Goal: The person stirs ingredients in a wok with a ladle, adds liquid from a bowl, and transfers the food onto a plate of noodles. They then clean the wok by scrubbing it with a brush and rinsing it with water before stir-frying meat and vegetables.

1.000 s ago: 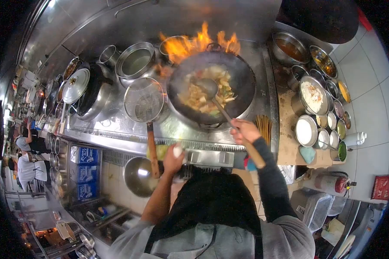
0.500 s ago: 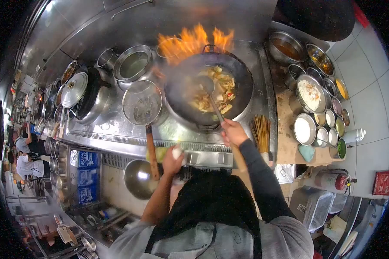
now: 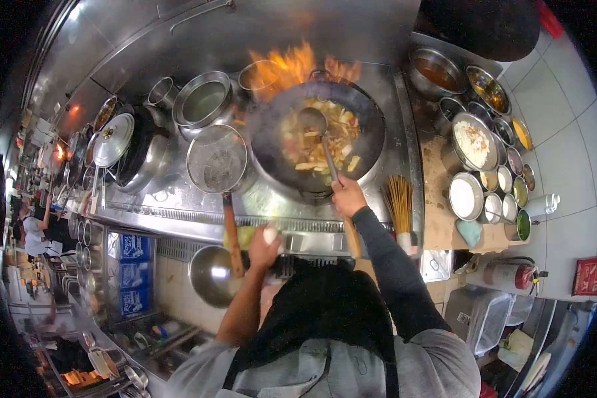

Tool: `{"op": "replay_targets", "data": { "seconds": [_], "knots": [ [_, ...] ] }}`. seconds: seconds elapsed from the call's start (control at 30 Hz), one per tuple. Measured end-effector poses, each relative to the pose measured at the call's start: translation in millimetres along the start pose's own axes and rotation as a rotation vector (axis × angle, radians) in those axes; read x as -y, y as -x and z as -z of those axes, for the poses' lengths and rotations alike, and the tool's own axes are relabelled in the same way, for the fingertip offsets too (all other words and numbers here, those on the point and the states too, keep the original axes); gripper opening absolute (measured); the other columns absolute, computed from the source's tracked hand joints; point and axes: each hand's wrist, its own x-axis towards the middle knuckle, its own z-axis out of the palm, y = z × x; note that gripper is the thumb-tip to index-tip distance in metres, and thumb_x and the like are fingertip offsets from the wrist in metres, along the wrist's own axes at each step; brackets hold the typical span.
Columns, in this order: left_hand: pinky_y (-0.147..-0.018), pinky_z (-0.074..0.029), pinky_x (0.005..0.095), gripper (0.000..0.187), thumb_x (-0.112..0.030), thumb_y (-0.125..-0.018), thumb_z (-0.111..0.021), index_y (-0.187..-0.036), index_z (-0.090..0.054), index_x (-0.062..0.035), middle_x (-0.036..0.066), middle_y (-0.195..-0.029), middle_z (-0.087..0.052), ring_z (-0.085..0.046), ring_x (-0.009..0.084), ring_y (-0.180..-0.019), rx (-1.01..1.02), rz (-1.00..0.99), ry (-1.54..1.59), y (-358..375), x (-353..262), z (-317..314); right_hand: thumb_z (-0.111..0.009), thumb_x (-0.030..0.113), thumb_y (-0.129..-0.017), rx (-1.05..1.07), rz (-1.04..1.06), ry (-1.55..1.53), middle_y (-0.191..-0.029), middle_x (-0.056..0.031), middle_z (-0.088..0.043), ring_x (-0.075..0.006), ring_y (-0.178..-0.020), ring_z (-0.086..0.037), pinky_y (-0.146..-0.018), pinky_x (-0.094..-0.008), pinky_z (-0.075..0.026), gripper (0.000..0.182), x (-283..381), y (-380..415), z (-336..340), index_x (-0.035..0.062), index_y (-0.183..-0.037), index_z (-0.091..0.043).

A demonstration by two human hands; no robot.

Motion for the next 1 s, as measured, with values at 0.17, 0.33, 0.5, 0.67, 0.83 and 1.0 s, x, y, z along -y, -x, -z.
{"op": "replay_targets", "data": {
  "seconds": [0.17, 0.33, 0.5, 0.67, 0.83, 1.0],
  "knots": [
    [-0.09, -0.047, 0.0457, 0.053, -0.031, -0.08, -0.067, -0.125, -0.053, -0.008, 0.021, -0.115, -0.061, -0.059, 0.0403, -0.106, -0.007, 0.008, -0.001, 1, 0, 0, -0.055, 0.015, -0.097, 0.216, -0.34, -0.439, -0.069, -0.0055, -0.053, -0.0099, -0.042, -0.04, -0.036, -0.0274, -0.032, 0.035, 20, 52, 68, 0.0096, -0.131, -0.048],
    [-0.091, -0.046, 0.0457, 0.053, -0.03, -0.08, -0.068, -0.125, -0.053, -0.0084, 0.019, -0.116, -0.061, -0.058, 0.0396, -0.107, -0.015, 0.02, -0.003, 0, -2, -1, -0.054, 0.019, -0.095, 0.001, 0.12, 0.381, -0.077, -0.0191, -0.063, -0.0317, -0.053, -0.057, -0.049, -0.0434, -0.046, 0.042, 3, 31, 84, 0.0059, -0.134, -0.046],
    [-0.091, -0.046, 0.0454, 0.053, -0.028, -0.08, -0.069, -0.126, -0.053, -0.0083, 0.019, -0.116, -0.061, -0.059, 0.0393, -0.107, -0.02, -0.009, 0.003, 1, -1, 0, -0.05, 0.02, -0.095, -0.439, 0.668, 0.89, -0.075, -0.025, -0.065, -0.0423, -0.068, -0.064, -0.063, -0.0513, -0.051, 0.039, -26, -37, 14, 0.0042, -0.13, -0.051],
    [-0.091, -0.047, 0.0452, 0.053, -0.029, -0.08, -0.068, -0.126, -0.052, -0.0082, 0.019, -0.116, -0.061, -0.059, 0.039, -0.107, -0.024, -0.015, 0.021, 0, 1, -2, -0.053, 0.02, -0.099, 0.144, -0.165, -0.332, -0.065, -0.0024, -0.049, -0.011, -0.041, -0.039, -0.037, -0.0298, -0.034, 0.043, 15, 20, 12, 0.0102, -0.14, -0.043],
    [-0.09, -0.047, 0.0453, 0.053, -0.031, -0.081, -0.068, -0.126, -0.053, -0.0078, 0.02, -0.116, -0.06, -0.059, 0.0397, -0.106, -0.007, 0.014, 0.017, 1, -5, 2, -0.054, 0.017, -0.096, 0.126, -0.255, -0.106, -0.068, -0.0064, -0.055, -0.0144, -0.043, -0.045, -0.038, -0.0318, -0.037, 0.043, 41, 70, 86, 0.0064, -0.137, -0.046],
    [-0.09, -0.047, 0.0459, 0.053, -0.031, -0.081, -0.068, -0.126, -0.053, -0.007, 0.02, -0.116, -0.06, -0.058, 0.0401, -0.106, -0.008, -0.016, -0.012, 0, 0, 1, -0.053, 0.02, -0.093, -0.204, 0.469, 0.875, -0.09, -0.0277, -0.064, -0.0438, -0.081, -0.062, -0.073, -0.048, -0.051, 0.041, 13, 11, 74, 0.0011, -0.129, -0.053]
  ]
}}
